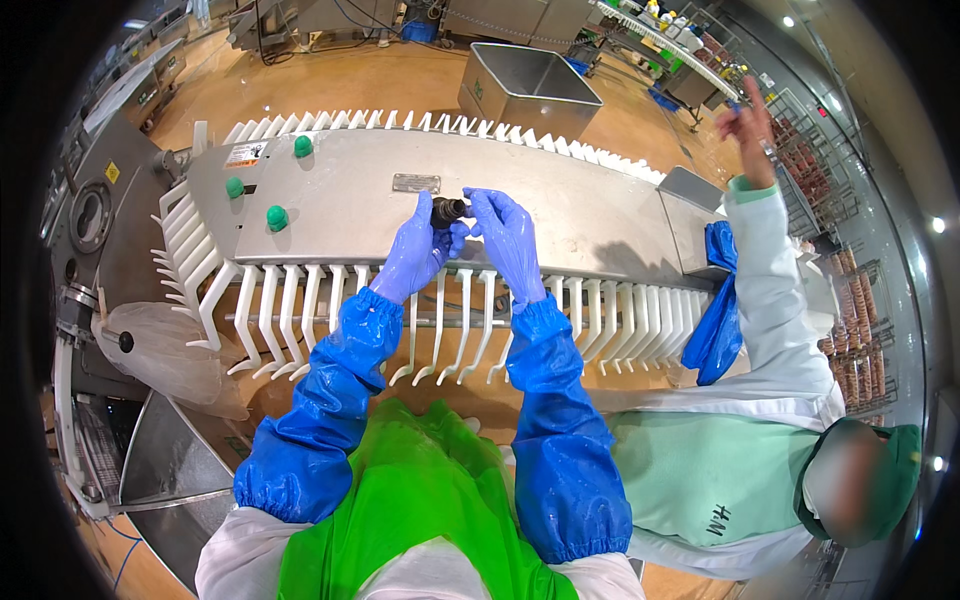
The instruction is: The person operates a commercial sausage-stuffing machine in a food processing facility. They attach a nozzle, load ground meat into the hopper, feed casings onto the stuffer, and guide the extruded sausage links onto a stainless steel table. The person also adjusts the machine's control panel and handles containers of meat and casings.
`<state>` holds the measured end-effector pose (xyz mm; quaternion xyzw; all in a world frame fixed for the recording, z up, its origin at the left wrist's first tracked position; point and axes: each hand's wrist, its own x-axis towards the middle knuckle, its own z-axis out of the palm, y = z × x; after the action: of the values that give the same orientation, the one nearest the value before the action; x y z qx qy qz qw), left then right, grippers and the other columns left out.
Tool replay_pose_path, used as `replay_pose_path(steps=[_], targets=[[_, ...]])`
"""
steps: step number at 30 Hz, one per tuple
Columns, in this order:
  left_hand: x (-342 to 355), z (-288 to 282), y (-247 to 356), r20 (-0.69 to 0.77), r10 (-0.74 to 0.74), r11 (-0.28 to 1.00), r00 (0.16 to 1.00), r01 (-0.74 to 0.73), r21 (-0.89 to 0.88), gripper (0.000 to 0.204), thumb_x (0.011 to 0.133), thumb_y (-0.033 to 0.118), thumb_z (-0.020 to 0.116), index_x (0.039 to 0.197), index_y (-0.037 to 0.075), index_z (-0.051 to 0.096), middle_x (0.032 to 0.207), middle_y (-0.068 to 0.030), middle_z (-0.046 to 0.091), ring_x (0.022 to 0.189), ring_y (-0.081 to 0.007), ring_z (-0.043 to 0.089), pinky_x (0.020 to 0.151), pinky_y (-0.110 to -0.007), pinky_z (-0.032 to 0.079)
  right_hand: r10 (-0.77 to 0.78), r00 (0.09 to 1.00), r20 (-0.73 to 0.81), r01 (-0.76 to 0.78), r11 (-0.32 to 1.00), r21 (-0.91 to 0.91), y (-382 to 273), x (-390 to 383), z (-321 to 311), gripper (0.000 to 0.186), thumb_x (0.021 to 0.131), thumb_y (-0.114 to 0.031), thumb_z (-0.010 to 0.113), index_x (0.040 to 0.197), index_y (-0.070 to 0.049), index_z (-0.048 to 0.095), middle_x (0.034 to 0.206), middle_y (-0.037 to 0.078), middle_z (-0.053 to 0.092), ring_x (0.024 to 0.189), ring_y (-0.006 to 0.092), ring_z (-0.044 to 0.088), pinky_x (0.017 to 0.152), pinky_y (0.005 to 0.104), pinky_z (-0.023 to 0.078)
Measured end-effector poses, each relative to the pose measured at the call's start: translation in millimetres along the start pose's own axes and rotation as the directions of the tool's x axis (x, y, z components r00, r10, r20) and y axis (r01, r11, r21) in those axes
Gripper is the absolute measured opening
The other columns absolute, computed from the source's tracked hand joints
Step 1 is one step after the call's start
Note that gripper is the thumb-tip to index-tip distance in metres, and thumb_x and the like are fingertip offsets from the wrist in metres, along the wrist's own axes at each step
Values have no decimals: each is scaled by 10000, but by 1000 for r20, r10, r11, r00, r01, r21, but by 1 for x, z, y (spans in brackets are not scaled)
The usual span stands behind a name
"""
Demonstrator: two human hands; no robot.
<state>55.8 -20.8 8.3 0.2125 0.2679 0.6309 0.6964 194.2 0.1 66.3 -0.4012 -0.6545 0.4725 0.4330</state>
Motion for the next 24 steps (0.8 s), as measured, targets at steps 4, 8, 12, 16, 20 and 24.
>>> replay_pose_path(steps=[4, 8, 12, 16, 20, 24], targets=[[1, 2, -1, -20, 6, 1000, 1000, -6, -16, 599, 1028, 526, 304, 1076, 18, 617, 772, -57, 632, 617, -139, 579, 577, -263, 502, -52, 998, 33, 56, 985, -166, 4, -4, 2, 347, 883, -238, 697, 1170, -46, 673, 910, 54, 669, 710, 75, 580, 623, 231, 469], [4, -5, -3, 20, 23, 1000, 1000, -23, -1, 591, 1024, 533, 308, 1065, 33, 620, 769, -46, 631, 625, -135, 586, 578, -261, 508, -140, 990, 26, 141, 940, -311, 2, -4, 5, 433, 809, -298, 763, 1159, -54, 691, 908, 79, 681, 734, 110, 605, 646, 271, 510], [-1, 0, 0, 25, 13, 1000, 1000, -13, 5, 589, 1023, 537, 308, 1062, 42, 625, 759, -43, 624, 634, -136, 582, 597, -261, 501, -83, 996, 36, 88, 974, -208, 8, -2, 1, 408, 846, -201, 730, 1207, -26, 655, 937, 76, 677, 748, 90, 595, 665, 247, 496], [1, -1, 1, 26, -8, 1000, 1000, 8, 8, 595, 1025, 535, 306, 1074, 39, 630, 766, -58, 629, 646, -143, 579, 609, -265, 491, -138, 990, -10, 135, 978, -159, 12, -1, -5, 396, 859, -198, 719, 1213, -33, 655, 970, 87, 686, 771, 88, 605, 669, 244, 490], [2, -4, -2, -9, 11, 1000, 1000, -11, 22, 593, 1020, 540, 321, 1090, 33, 620, 780, -82, 630, 649, -151, 581, 600, -275, 488, -117, 985, -125, 91, 977, -193, 12, 0, -10, 387, 842, -249, 733, 1186, -78, 682, 996, 66, 691, 775, 117, 612, 649, 261, 465], [6, -6, -7, 0, 33, 999, 999, -33, 2, 567, 1014, 539, 348, 1072, 36, 602, 797, -96, 628, 667, -161, 590, 608, -282, 496, -481, 862, -160, 197, 609, -768, 48, 9, -37, 315, 825, -229, 690, 1098, -71, 695, 1004, 132, 650, 898, 269, 606, 769, 382, 496]])
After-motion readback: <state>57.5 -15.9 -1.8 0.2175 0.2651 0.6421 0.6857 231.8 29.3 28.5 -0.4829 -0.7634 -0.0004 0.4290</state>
